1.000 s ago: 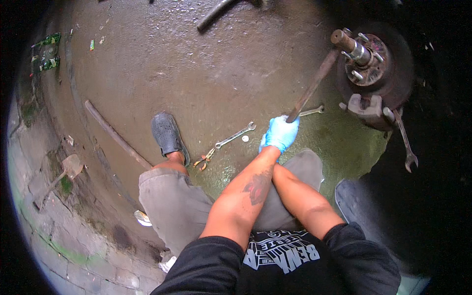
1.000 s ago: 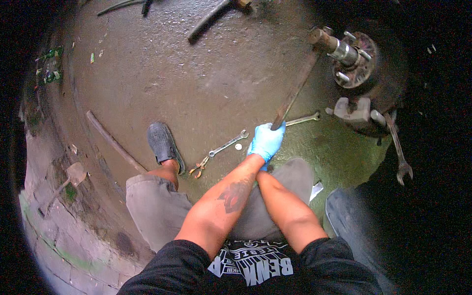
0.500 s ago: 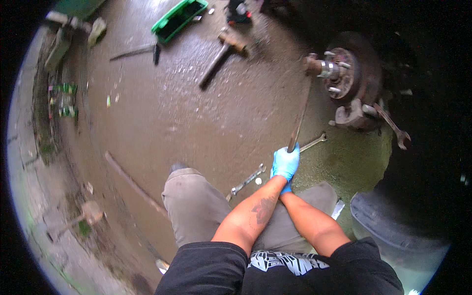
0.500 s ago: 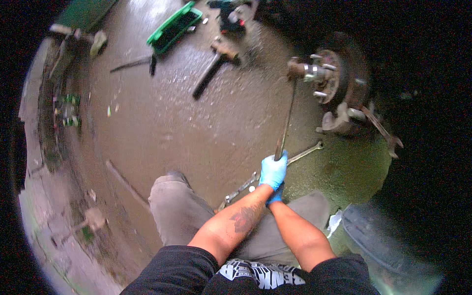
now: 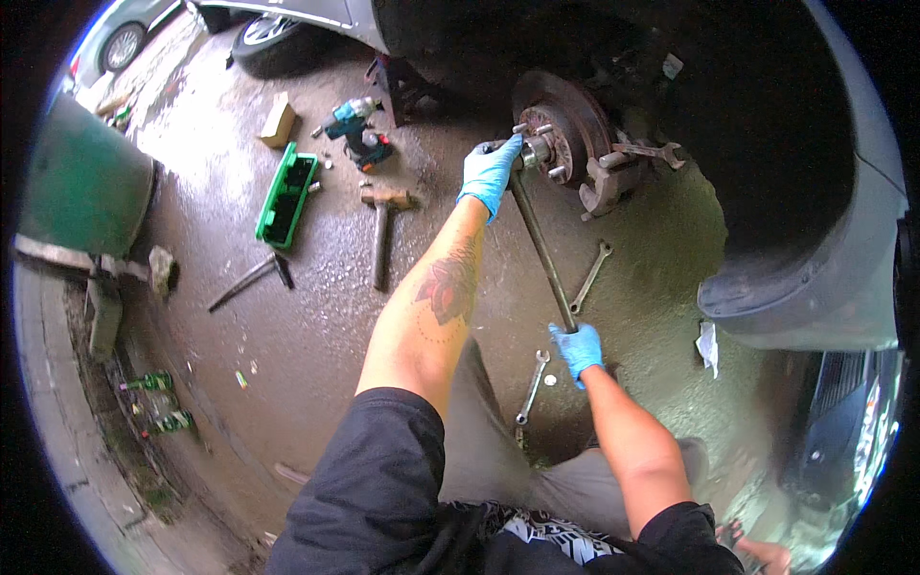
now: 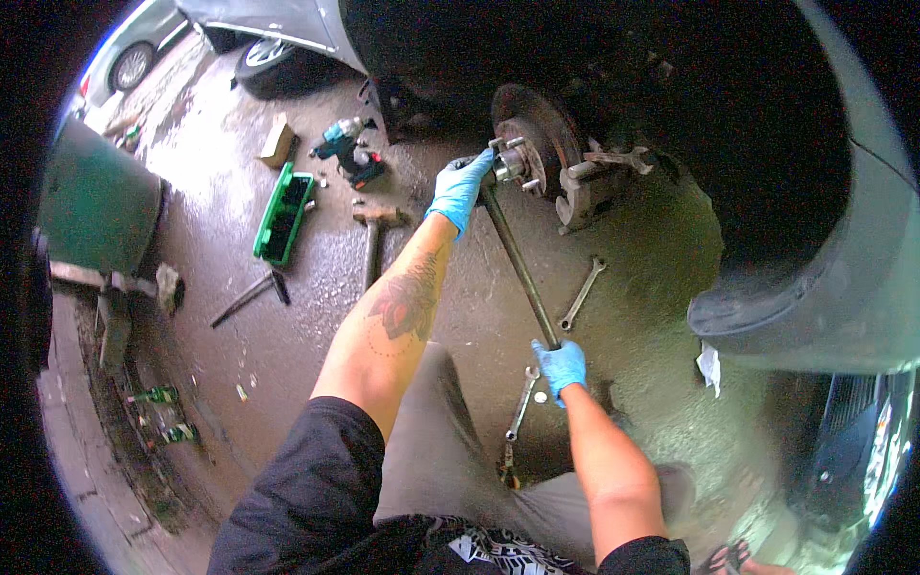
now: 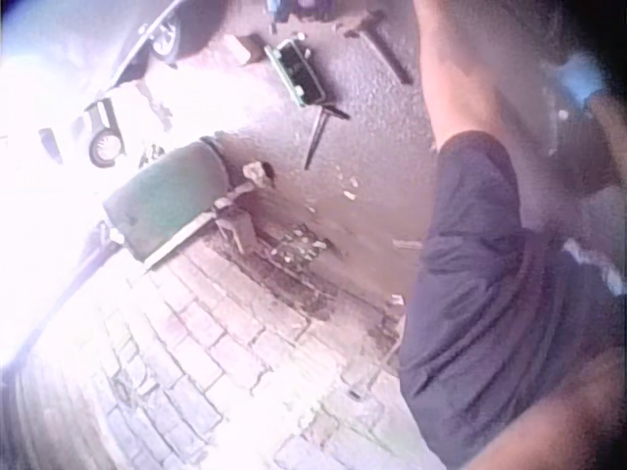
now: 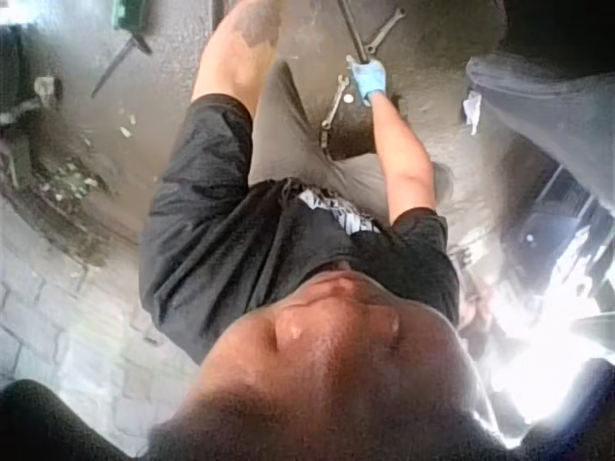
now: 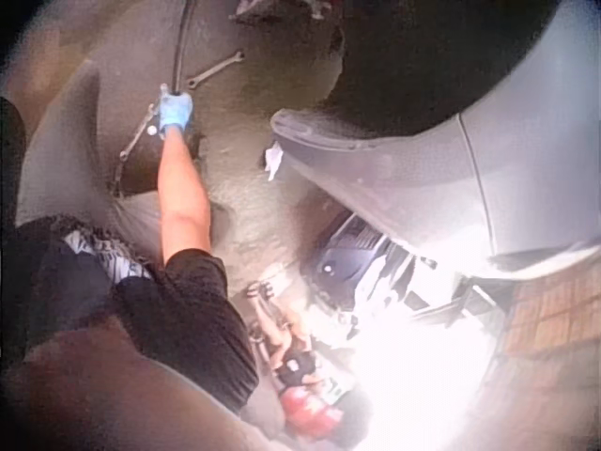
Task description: The person is working on a car's wheel hub assembly. They use a hammer and a metal bar to strike and remove a component from the hub, then use a power drill to remove bolts from the brake caliper bracket. Finally, they use a wrench to loosen a bolt on the hub.
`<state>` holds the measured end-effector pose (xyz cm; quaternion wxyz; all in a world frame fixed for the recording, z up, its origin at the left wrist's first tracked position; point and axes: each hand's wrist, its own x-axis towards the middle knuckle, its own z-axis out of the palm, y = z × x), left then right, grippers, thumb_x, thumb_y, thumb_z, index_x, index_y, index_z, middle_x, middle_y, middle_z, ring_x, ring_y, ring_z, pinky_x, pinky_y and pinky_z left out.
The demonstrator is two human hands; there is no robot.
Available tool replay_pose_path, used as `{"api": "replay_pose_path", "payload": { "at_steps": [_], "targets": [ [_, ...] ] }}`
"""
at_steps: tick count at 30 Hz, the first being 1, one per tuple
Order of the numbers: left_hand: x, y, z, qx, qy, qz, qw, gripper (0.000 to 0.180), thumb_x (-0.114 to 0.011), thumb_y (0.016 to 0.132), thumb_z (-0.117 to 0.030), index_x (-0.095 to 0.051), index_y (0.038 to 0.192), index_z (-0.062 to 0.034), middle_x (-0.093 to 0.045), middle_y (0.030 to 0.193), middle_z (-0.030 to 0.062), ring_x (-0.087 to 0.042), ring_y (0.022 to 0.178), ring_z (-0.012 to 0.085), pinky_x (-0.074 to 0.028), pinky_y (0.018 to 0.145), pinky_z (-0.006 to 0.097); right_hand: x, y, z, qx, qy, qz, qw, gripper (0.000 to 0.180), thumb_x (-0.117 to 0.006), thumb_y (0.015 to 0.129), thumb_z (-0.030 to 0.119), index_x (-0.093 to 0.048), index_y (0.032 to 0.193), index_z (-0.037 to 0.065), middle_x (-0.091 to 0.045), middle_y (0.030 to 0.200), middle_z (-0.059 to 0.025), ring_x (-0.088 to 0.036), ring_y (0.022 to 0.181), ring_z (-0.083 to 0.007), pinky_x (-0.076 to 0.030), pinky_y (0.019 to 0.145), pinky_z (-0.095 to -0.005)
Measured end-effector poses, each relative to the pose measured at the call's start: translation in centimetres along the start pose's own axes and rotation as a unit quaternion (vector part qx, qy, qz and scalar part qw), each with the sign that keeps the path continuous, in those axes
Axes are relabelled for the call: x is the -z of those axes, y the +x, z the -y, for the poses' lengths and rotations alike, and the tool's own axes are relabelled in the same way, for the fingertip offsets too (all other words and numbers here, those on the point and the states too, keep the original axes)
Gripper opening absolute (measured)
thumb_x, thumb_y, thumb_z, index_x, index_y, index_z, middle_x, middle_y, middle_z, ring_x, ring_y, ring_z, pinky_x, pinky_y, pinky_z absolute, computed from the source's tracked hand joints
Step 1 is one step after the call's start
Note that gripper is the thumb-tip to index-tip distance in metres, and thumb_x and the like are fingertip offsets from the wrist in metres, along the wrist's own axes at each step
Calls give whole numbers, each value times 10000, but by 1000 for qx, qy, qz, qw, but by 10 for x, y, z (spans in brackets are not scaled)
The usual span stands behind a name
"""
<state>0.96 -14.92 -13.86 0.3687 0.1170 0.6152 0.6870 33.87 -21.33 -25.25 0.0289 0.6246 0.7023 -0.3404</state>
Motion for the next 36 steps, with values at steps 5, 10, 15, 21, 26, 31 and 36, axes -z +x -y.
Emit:
{"api": "replay_pose_path", "payload": {
  "at_steps": [5,10,15,21,26,31,36],
  "targets": [
    [26,-11,3,16,38,7,999,462,-731,839,-403,-672,991,29,-677,851,92,-610,716,149,-492,644,287,66,-29,40,46,-65,4,997,509,-625,854,536,-708,754,44,-661,702,-218,-658,695,-396,-512,679,-481],
    [87,-41,70,117,-146,130,974,360,-607,956,-366,-643,1062,-23,-652,912,76,-624,782,204,-542,707,363,160,-75,59,139,-272,-40,951,438,-654,814,505,-711,762,74,-657,764,-224,-651,741,-418,-514,682,-506],
    [83,-53,105,104,-39,25,994,407,-719,858,-345,-637,1074,-11,-656,815,66,-602,651,139,-501,563,286,193,-142,96,162,-203,64,964,362,-674,828,350,-683,1001,32,-668,888,-232,-643,861,-414,-509,769,-493],
    [34,-36,41,41,-113,31,992,237,-684,877,-295,-664,835,-62,-627,721,40,-559,578,125,-440,508,264,262,-189,169,315,-305,3,899,444,-641,863,201,-569,1269,37,-660,956,-240,-636,870,-412,-505,768,-501],
    [2,12,-1,136,-112,82,981,198,-672,889,-285,-664,905,-87,-631,806,41,-580,658,160,-510,616,315,301,-188,220,355,-390,-116,842,409,-646,854,186,-595,1236,49,-663,893,-182,-641,783,-377,-507,688,-468],
    [7,29,7,173,-167,118,963,187,-637,917,-251,-647,1005,-86,-651,914,46,-599,730,177,-518,641,307,307,-198,246,377,-439,-153,801,381,-628,863,214,-597,1212,66,-632,776,-148,-633,703,-346,-493,627,-453],
    [-14,13,8,110,-23,108,988,258,-690,845,-281,-660,855,-25,-635,751,89,-605,568,185,-500,462,354,293,-195,197,264,-448,-65,852,259,-626,864,231,-559,965,3,-621,724,-218,-626,686,-406,-491,639,-510]
  ]
}}
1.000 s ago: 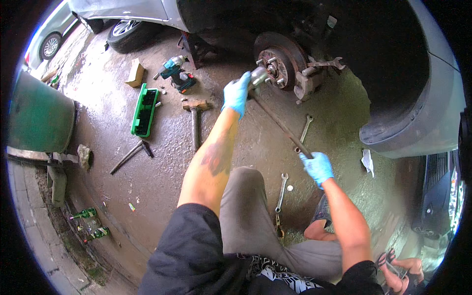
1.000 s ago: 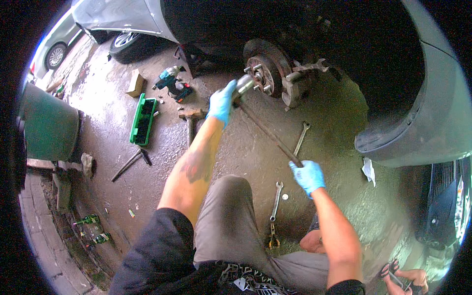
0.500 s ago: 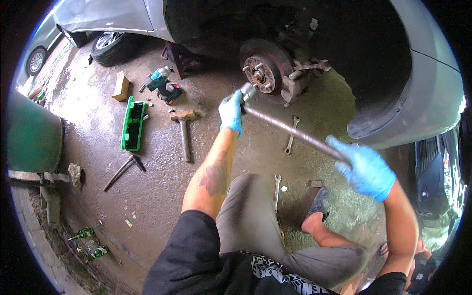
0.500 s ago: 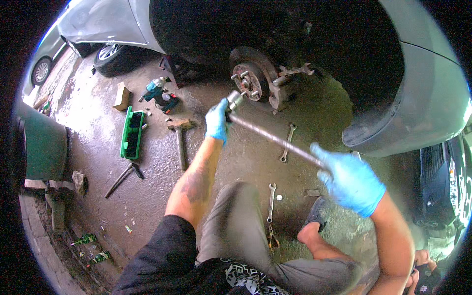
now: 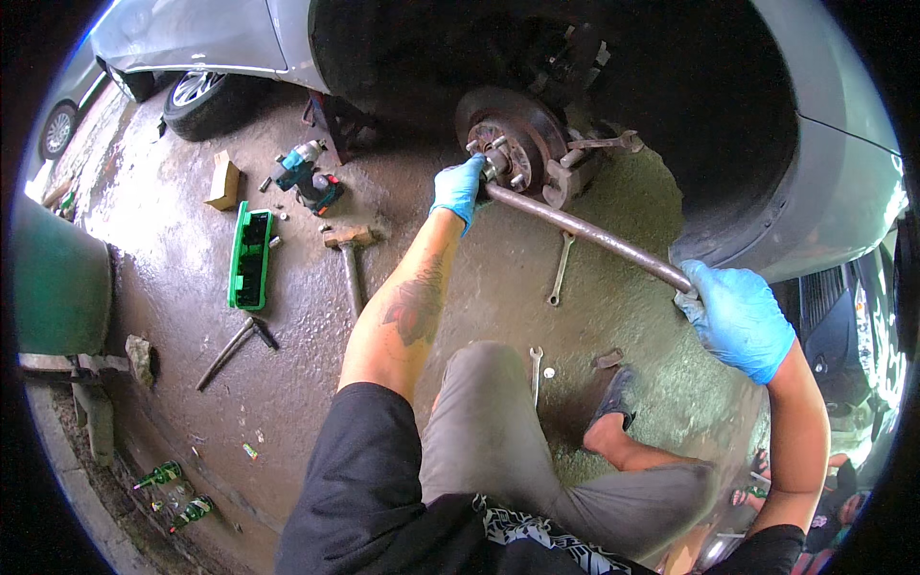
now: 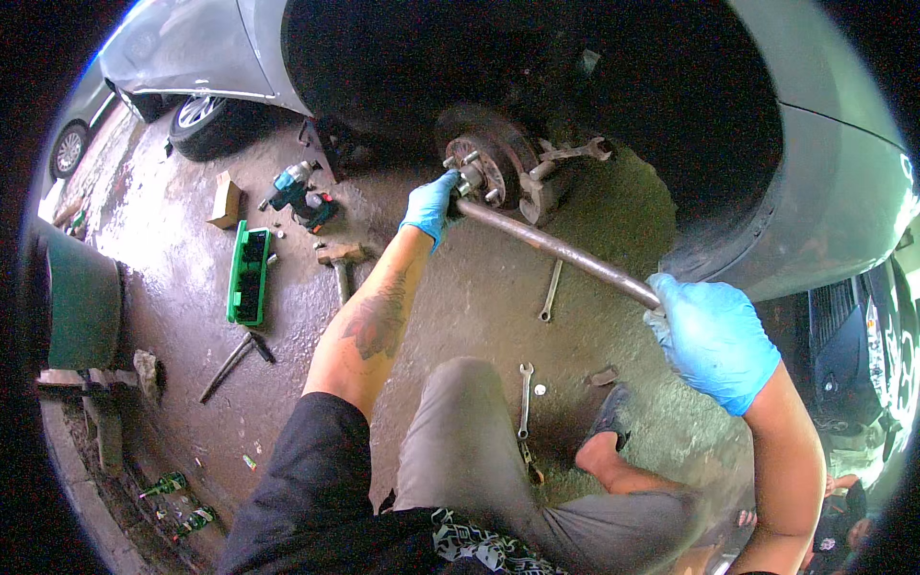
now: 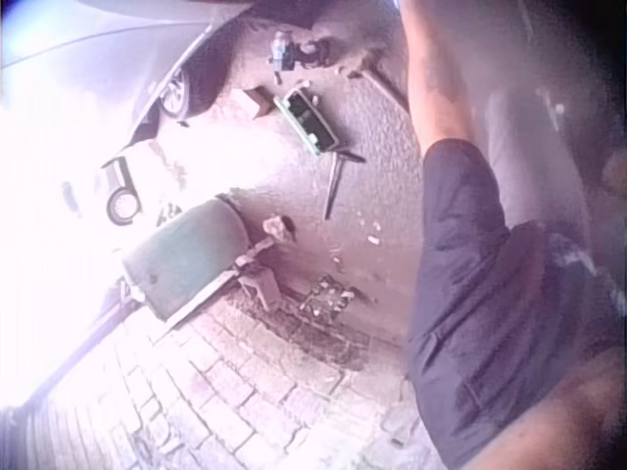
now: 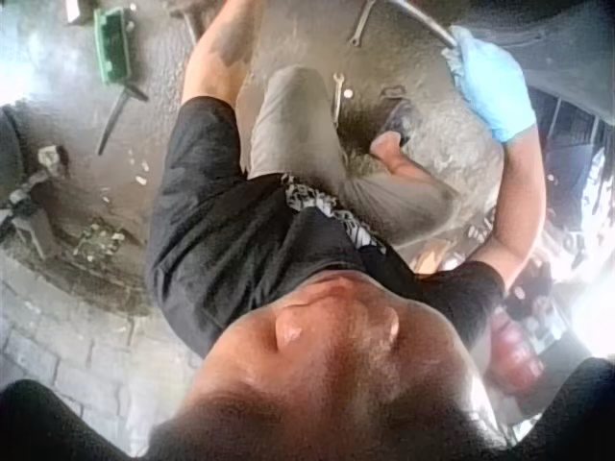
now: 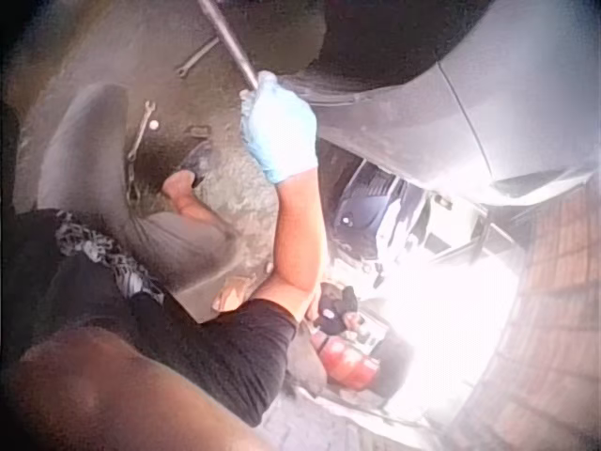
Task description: The person is working on a car's wheel hub assembly. They use a hammer and a metal bar to strike and remove a component from the hub, then use a power drill to remove bolts from the brake caliper bracket. Finally, they use a wrench to loosen a bolt on the hub.
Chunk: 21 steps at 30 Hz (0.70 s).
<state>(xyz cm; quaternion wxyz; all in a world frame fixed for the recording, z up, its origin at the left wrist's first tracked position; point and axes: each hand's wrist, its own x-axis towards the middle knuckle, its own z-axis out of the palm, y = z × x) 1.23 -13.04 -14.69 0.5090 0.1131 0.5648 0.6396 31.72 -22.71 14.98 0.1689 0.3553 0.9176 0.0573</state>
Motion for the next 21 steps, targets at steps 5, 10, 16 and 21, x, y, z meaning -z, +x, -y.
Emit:
{"api": "replay_pose_path", "payload": {
  "at_steps": [5,10,16,21],
  "targets": [
    [4,8,6,-25,-70,-49,996,296,-711,834,-291,-668,789,-2,-630,687,82,-576,509,165,-477,442,312,11,9,-2,-23,-16,81,996,297,-634,840,268,-616,878,-26,-624,742,-252,-622,723,-443,-498,696,-520],
    [9,4,-1,-69,-19,-86,994,327,-739,810,-344,-681,791,-23,-634,700,82,-576,532,157,-471,455,325,15,25,-5,-25,41,120,992,363,-627,846,314,-637,801,-47,-628,782,-293,-627,766,-465,-506,728,-516],
    [-61,-141,-13,74,-130,-31,988,503,-688,831,-546,-676,871,-44,-598,776,75,-556,659,166,-447,554,361,20,34,-12,-21,70,190,979,430,-674,825,382,-662,790,-46,-649,801,-294,-656,770,-440,-536,725,-503],
    [-166,-238,-6,262,-171,-126,941,519,-648,856,-503,-675,804,12,-612,695,123,-593,671,205,-474,604,398,-1,39,-33,-10,102,213,972,328,-699,767,309,-677,803,-17,-664,763,-266,-671,741,-425,-543,697,-488]
  ]
}}
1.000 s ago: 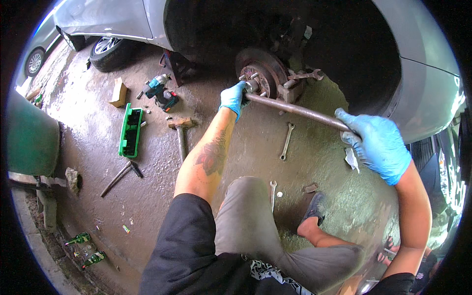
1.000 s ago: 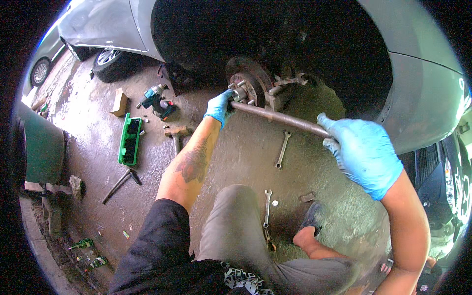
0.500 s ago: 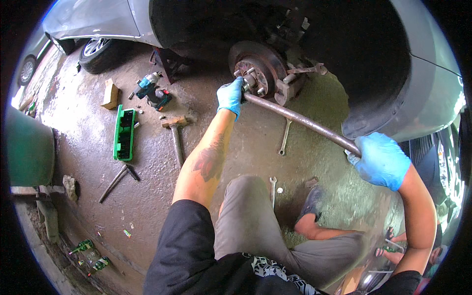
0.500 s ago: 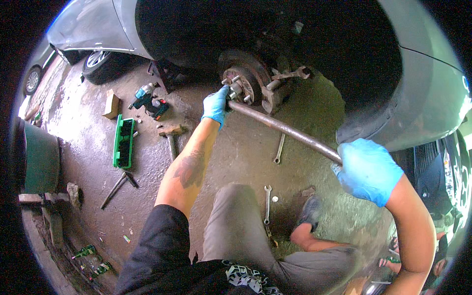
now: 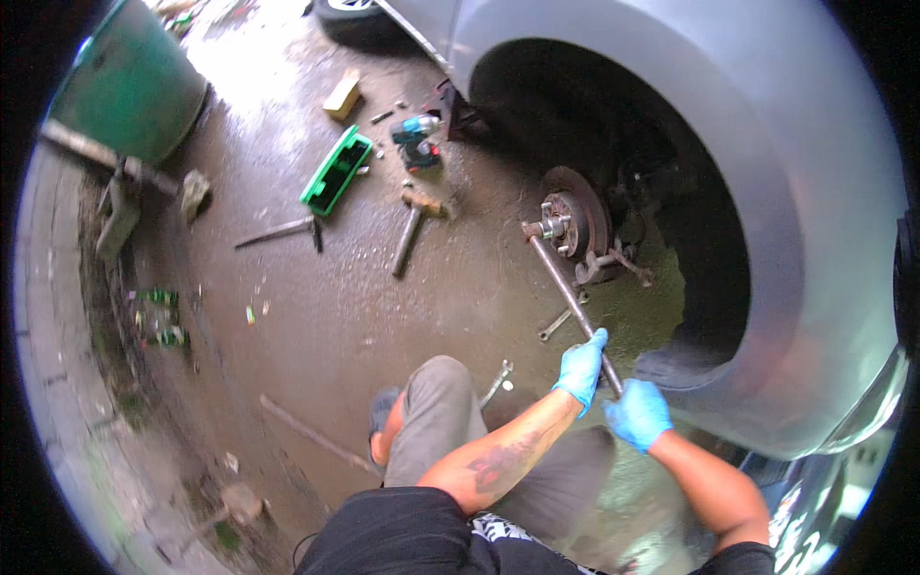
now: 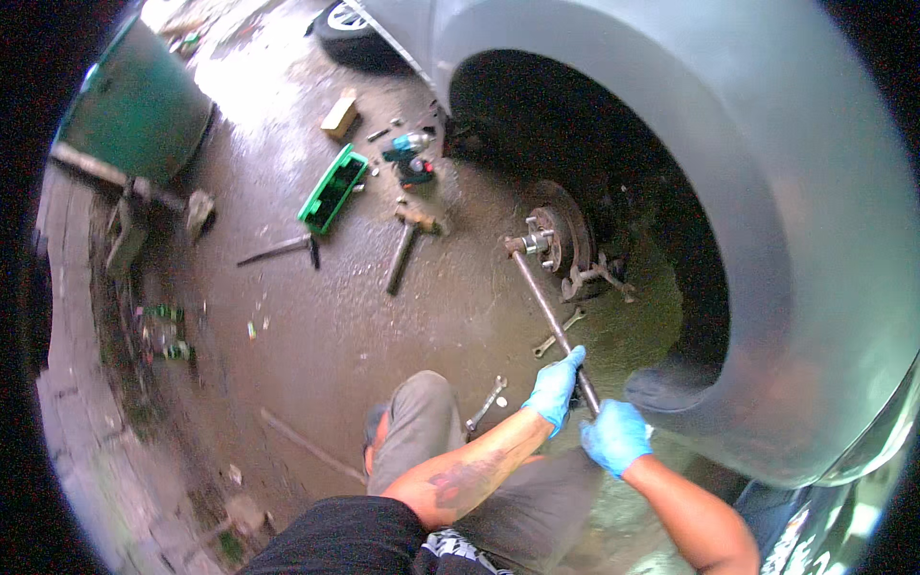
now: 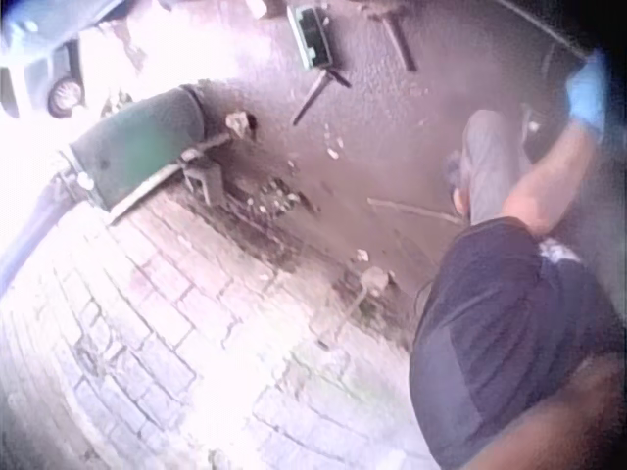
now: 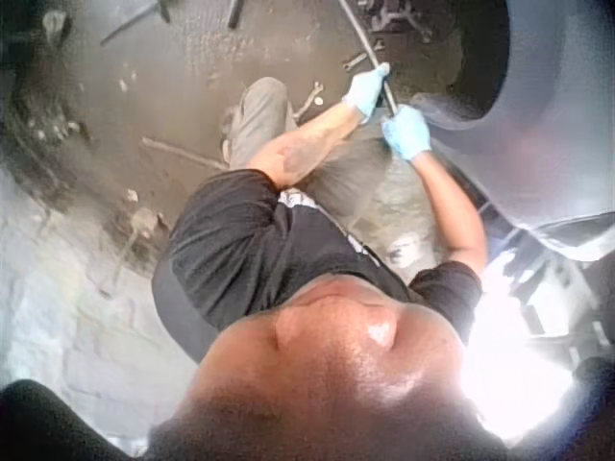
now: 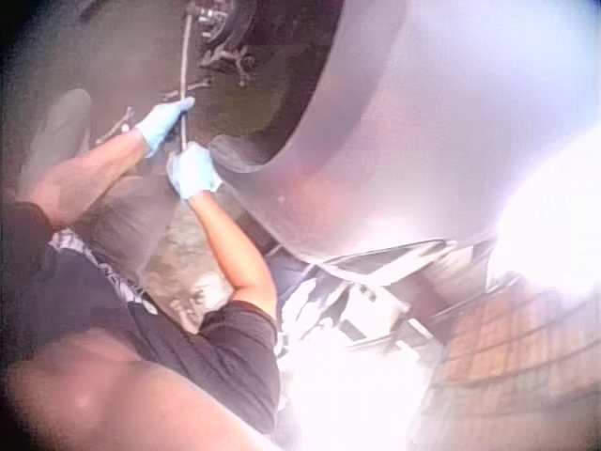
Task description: The person is working on a car's wheel hub assembly. They use a hammer and a metal bar to strike and remove a component from the hub, then use a power drill to remove bolts from the brake caliper bracket. Finally, they use a wrench to loosen a bolt on the hub.
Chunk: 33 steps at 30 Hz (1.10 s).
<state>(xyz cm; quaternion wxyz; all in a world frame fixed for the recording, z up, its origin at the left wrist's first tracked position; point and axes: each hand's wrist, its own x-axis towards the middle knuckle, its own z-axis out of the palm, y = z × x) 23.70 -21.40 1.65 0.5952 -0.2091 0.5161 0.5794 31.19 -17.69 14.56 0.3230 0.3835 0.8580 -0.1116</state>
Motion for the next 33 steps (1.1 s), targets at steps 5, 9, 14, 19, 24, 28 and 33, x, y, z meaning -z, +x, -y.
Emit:
{"api": "replay_pose_path", "payload": {
  "at_steps": [5,9,14,19,24,28,33],
  "targets": [
    [-56,-14,-5,33,25,-220,975,446,-620,825,-383,-691,895,52,-679,843,224,-663,814,329,-496,730,434,-41,15,-37,43,-3,1,999,281,-667,779,311,-701,724,38,-665,746,-241,-672,742,-423,-520,635,-514],
    [-57,-10,-7,94,28,-258,961,520,-581,844,-434,-700,975,55,-658,1013,310,-645,1014,426,-494,875,481,-24,10,-21,12,40,9,999,271,-674,783,315,-704,723,52,-679,744,-224,-684,735,-404,-522,609,-499],
    [-58,6,-1,71,67,-277,956,431,-565,833,-351,-706,953,39,-670,980,294,-667,970,415,-524,835,473,-34,23,-32,54,46,30,997,311,-667,786,369,-716,765,63,-685,784,-233,-685,766,-414,-527,640,-520],
    [-39,12,-4,46,128,-278,951,404,-553,840,-301,-698,982,48,-664,1030,290,-653,1005,422,-530,837,466,-53,31,-26,71,102,18,992,320,-662,799,347,-708,788,30,-685,806,-248,-686,798,-416,-531,657,-515],
    [-53,-7,-20,76,125,-301,942,399,-558,837,-293,-698,991,47,-661,1027,292,-643,1025,422,-522,861,480,-35,23,-26,16,135,45,990,339,-618,850,356,-698,837,27,-693,839,-236,-688,804,-403,-521,643,-513],
    [-63,-24,-25,90,137,-322,932,483,-633,830,-390,-692,983,64,-659,1005,310,-644,1005,433,-520,866,467,-51,21,-40,-16,139,62,988,342,-617,855,366,-700,849,34,-699,858,-225,-690,821,-394,-519,651,-514],
    [-59,-27,-25,83,164,-315,931,401,-640,825,-333,-701,945,45,-662,981,308,-654,977,421,-528,858,467,-67,25,-45,-19,174,77,982,338,-626,856,364,-700,856,34,-704,861,-215,-691,815,-389,-520,658,-508]
  ]
}}
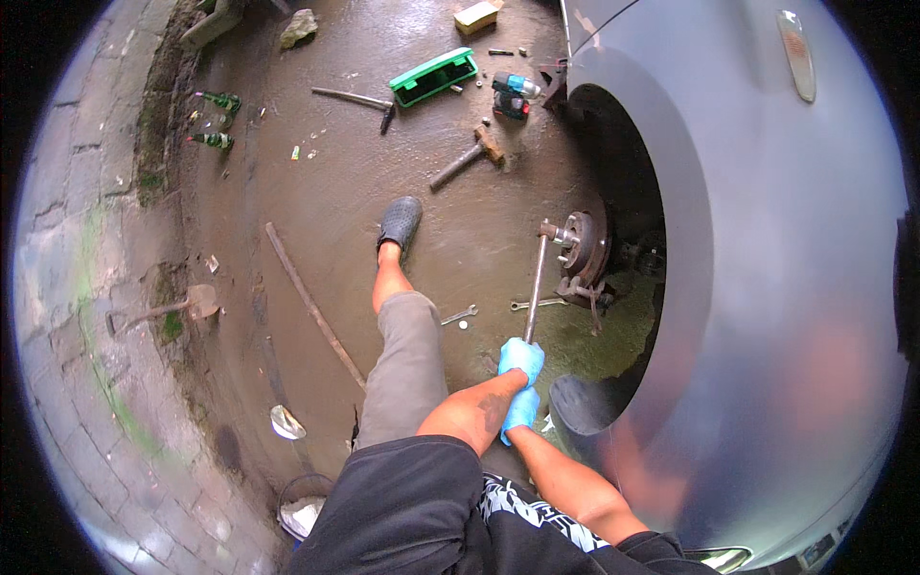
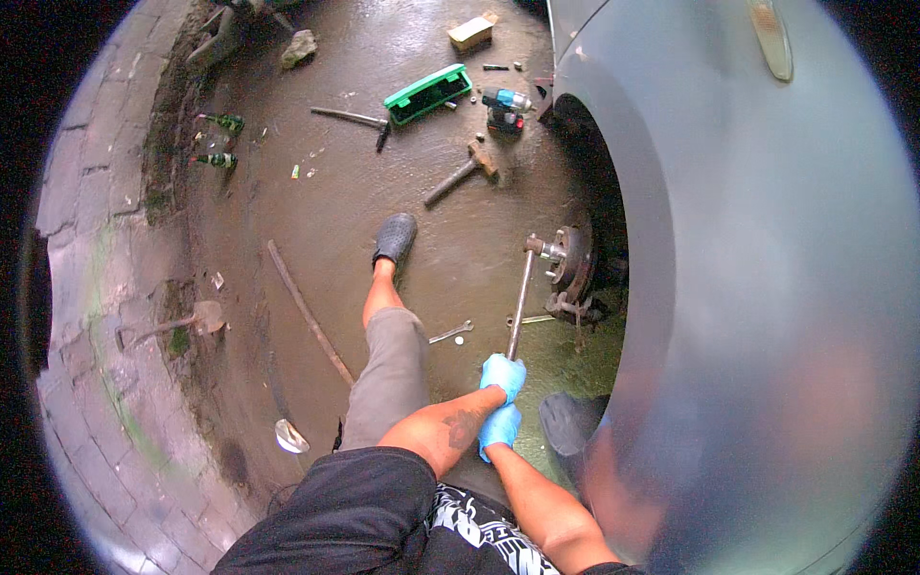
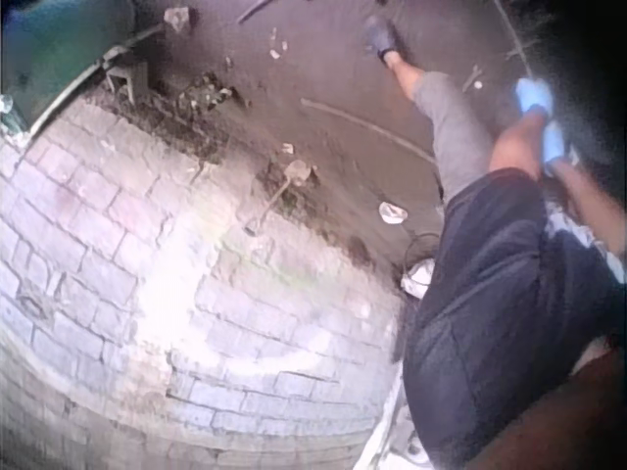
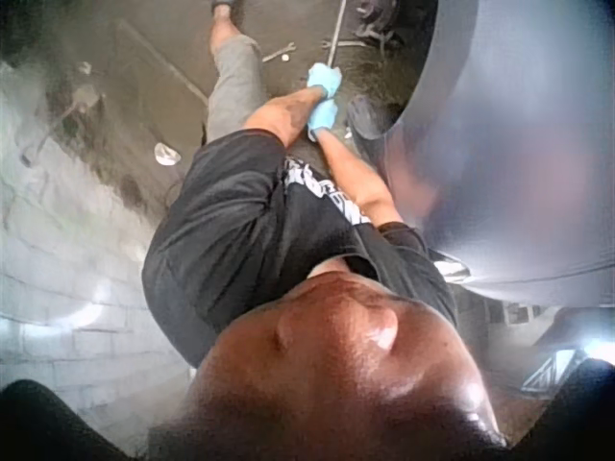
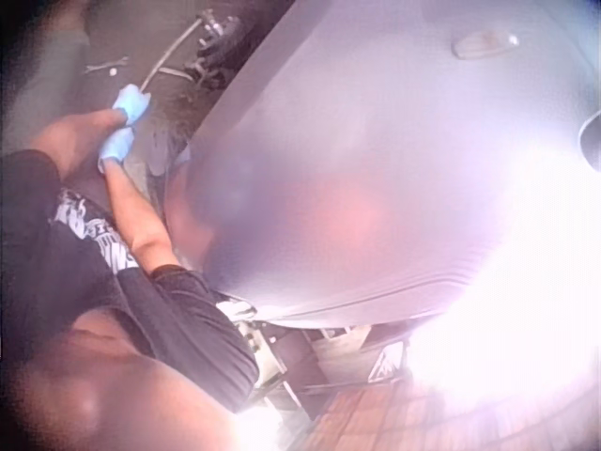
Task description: The person is working on a car's wheel hub assembly. They use a hammer and a metal bar to strike and remove a component from the hub, then use a power drill to remove bolts from the brake caliper bracket. Finally, they use a wrench to loosen a bolt on the hub.
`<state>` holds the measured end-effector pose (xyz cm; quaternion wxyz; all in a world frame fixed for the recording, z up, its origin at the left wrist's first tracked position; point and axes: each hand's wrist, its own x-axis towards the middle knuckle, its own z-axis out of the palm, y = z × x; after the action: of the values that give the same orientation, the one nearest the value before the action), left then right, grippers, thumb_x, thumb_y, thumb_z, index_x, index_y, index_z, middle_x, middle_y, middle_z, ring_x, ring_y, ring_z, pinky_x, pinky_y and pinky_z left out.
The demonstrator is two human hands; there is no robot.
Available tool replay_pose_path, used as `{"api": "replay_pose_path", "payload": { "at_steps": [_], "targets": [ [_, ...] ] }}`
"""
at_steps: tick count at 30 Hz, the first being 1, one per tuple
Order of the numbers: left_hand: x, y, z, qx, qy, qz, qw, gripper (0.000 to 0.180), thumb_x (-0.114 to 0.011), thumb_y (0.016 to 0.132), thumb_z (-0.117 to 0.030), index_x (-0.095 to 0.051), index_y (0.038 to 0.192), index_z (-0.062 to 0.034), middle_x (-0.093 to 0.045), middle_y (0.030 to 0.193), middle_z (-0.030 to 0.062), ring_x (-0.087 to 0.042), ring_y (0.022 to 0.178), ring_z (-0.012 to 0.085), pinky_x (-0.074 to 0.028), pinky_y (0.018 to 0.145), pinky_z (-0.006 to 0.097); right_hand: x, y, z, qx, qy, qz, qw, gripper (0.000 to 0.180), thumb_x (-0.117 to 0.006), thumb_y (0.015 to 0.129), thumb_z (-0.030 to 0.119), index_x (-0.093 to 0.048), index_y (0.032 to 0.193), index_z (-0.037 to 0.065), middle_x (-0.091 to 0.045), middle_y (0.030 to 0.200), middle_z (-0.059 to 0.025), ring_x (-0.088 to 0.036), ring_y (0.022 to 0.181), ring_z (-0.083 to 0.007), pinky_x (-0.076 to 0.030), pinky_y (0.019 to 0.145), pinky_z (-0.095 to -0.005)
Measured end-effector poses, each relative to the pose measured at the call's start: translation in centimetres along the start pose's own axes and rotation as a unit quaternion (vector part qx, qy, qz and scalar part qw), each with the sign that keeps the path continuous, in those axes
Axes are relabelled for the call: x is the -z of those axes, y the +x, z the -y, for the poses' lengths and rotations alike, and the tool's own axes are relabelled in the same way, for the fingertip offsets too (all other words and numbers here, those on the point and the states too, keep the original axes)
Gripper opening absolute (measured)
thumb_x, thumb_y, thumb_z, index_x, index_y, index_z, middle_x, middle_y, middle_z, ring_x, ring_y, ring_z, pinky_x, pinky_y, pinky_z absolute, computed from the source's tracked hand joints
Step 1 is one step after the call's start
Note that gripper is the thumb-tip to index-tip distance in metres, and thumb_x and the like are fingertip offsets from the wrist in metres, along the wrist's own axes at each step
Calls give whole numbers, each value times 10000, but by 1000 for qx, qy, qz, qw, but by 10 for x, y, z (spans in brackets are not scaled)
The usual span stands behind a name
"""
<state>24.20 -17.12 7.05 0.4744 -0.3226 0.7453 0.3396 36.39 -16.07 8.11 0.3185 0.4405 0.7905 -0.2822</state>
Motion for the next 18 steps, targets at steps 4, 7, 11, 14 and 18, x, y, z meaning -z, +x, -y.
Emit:
{"api": "replay_pose_path", "payload": {
  "at_steps": [4,7,11,14,18],
  "targets": [
    [-23,19,18,-37,22,-43,998,324,-606,809,-248,-704,929,37,-669,949,296,-659,940,428,-535,829,469,4,-1,2,-6,11,4,1000,335,-627,858,361,-699,868,33,-702,868,-219,-688,816,-392,-518,666,-508],
    [-24,29,12,-36,7,-28,999,320,-597,805,-235,-701,930,40,-666,943,293,-656,946,421,-536,821,472,-1,6,0,-1,5,14,1000,338,-621,861,363,-698,879,34,-702,873,-219,-686,816,-397,-518,676,-510],
    [-25,19,11,-44,18,-34,998,337,-602,803,-249,-703,939,43,-661,956,300,-651,961,418,-529,838,465,-6,8,-17,47,-6,9,999,332,-603,872,364,-698,913,49,-703,876,-216,-686,805,-397,-526,693,-509],
    [-23,19,12,-35,31,-33,998,338,-606,805,-261,-699,914,45,-665,950,292,-651,956,417,-529,836,460,-20,17,-18,2,0,6,1000,333,-608,871,368,-702,882,49,-703,860,-213,-689,811,-389,-532,690,-495],
    [-32,32,24,-53,17,-44,997,339,-614,796,-267,-692,892,49,-663,934,297,-649,947,426,-527,830,476,-1,5,6,20,24,-2,1000,322,-628,861,358,-706,846,46,-704,844,-208,-691,790,-381,-527,668,-492]
  ]
}}
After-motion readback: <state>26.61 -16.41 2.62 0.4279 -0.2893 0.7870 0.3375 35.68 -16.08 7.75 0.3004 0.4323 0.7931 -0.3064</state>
